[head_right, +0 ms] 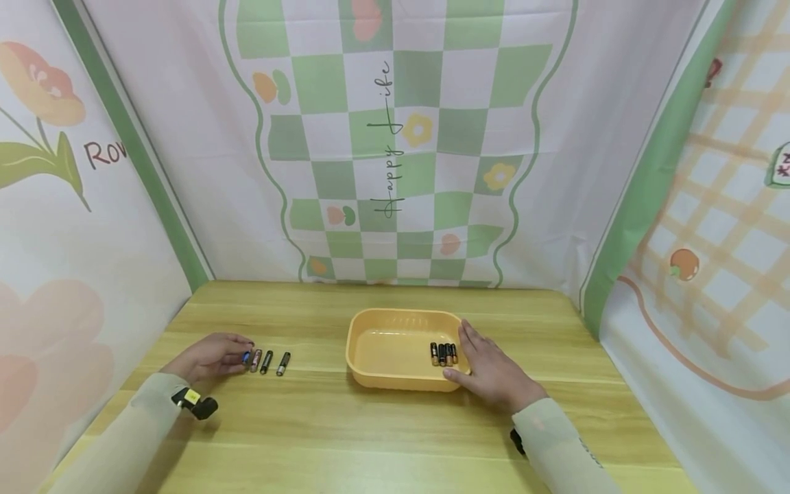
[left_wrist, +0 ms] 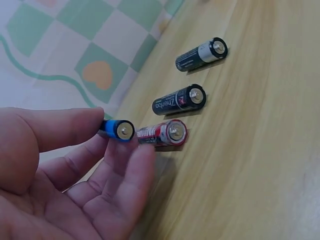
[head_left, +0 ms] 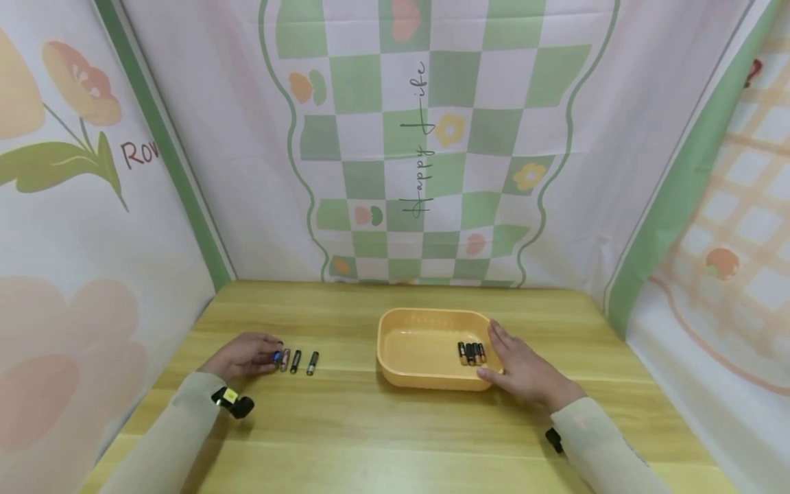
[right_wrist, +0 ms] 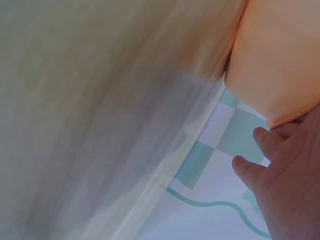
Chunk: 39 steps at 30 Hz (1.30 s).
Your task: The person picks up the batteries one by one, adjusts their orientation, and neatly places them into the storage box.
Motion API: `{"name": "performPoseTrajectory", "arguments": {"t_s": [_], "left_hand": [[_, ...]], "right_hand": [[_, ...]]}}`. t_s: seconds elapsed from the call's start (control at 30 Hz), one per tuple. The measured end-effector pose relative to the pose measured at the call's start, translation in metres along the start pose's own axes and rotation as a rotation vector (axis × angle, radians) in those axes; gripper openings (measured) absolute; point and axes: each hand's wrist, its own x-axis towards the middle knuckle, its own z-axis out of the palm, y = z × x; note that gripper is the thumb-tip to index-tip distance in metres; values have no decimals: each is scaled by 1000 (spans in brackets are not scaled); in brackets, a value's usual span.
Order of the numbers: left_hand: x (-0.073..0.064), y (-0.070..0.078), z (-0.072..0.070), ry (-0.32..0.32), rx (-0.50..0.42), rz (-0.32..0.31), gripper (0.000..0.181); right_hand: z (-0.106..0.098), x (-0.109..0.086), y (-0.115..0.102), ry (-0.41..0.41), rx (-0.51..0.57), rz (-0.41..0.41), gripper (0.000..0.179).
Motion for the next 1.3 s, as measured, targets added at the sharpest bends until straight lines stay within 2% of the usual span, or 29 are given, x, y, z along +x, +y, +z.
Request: {"name": "performPoseTrajectory", "arguments": {"t_s": [0.2, 0.4, 0.63, 0.83, 1.13, 1.3], "left_hand": [[-3, 2, -2, -35, -54, 19, 31], [-6, 6, -2, -43, -73, 14, 40], [-3, 8, 0, -47, -72, 19, 43], [2, 20, 6, -64, -61, 33, 44], [7, 37, 15, -85, -74, 72, 49], [9, 40, 22, -97, -141, 82, 50]], "right_hand": [[0, -1, -1, 6, 6, -4, 93], [-1, -2, -1, -14, 12, 10, 93], [1, -1, 0, -1, -1, -4, 93], [-1, -1, 0, -14, -9, 11, 93], [-3, 2, -1, -5, 2, -9, 93], [-1, 2, 1, -10, 4, -6, 93]]}}
